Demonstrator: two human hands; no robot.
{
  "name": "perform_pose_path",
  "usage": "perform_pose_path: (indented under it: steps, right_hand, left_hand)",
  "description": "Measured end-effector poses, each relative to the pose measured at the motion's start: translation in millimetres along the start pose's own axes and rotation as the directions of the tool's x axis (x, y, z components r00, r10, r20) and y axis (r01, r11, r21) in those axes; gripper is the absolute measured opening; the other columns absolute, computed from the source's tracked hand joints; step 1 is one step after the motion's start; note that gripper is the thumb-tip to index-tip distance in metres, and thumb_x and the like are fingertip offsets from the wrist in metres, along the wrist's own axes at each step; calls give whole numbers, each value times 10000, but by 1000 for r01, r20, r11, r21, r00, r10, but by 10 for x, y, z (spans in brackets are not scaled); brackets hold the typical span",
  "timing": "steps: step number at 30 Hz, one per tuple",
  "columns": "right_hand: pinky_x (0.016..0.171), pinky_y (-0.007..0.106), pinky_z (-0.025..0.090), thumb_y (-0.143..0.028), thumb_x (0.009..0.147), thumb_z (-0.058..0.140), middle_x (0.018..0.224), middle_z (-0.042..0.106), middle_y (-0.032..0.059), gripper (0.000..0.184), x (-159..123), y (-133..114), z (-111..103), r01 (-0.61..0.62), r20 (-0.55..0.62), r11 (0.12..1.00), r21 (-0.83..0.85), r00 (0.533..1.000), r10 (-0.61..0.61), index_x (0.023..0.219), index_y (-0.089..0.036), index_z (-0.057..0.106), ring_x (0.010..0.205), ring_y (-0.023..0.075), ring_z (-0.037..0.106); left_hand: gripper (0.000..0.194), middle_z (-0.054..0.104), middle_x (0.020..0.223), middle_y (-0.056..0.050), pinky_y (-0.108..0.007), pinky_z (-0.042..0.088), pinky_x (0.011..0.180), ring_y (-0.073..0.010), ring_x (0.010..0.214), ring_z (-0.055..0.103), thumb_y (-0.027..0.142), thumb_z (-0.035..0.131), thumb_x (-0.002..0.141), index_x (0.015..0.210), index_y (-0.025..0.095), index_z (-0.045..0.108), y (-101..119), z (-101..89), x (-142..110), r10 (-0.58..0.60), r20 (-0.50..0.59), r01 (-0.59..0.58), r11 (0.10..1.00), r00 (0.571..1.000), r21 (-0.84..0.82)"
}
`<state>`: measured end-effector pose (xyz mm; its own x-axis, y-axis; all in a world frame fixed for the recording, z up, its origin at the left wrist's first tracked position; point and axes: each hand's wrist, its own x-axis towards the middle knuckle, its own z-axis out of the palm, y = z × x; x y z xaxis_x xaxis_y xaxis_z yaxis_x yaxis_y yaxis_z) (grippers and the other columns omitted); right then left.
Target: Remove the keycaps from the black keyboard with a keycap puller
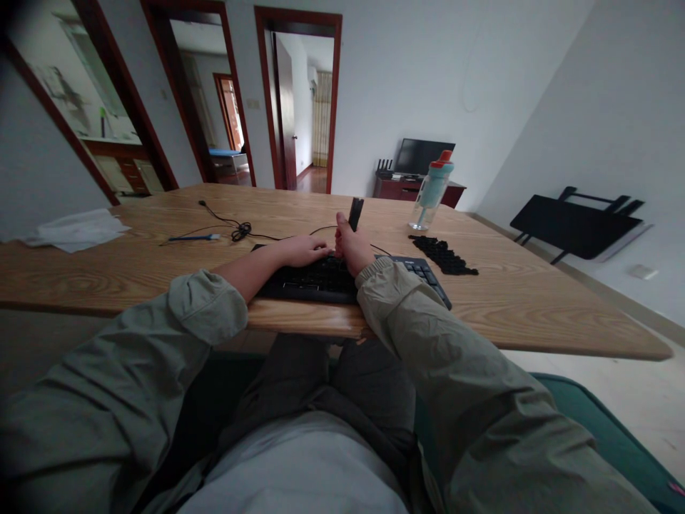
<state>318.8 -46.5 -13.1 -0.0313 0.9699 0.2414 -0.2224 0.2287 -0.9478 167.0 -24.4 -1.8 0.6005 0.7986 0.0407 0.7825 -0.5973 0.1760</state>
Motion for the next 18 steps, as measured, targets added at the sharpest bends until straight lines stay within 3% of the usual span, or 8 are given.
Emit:
perform_pose_path:
  steps: [11,15,18]
  right_hand:
    - [337,207,185,-732,789,547,466,195,-105,552,48,-13,-15,-94,-28,985,146,995,99,673,-228,353,390,58,170]
    - [346,218,189,-705,807,552,463,211,-105,534,49,-52,-15,-43,-44,991,124,998,48,666,-226,363,388,59,183]
    - [385,219,289,-700,803,560,484,325,-76,522,93,-107,-90,74,-90,995,66,994,-68,669,-217,413,408,65,301]
  left_hand:
    - [606,679,1172,-130,-340,455,861,-254,985,632,597,280,929,1176,177,641,52,-38,-43,-10,14,9,1000,1000,16]
    - [630,669,1196,-133,-351,456,875,-260,1007,628,619,269,922,1194,182,632,29,-32,-37,0,23,0,1000,1000,13]
    - [642,651,1236,-138,-356,454,896,-265,1053,618,618,252,925,1212,177,619,16,-26,-15,0,42,0,1000,999,0]
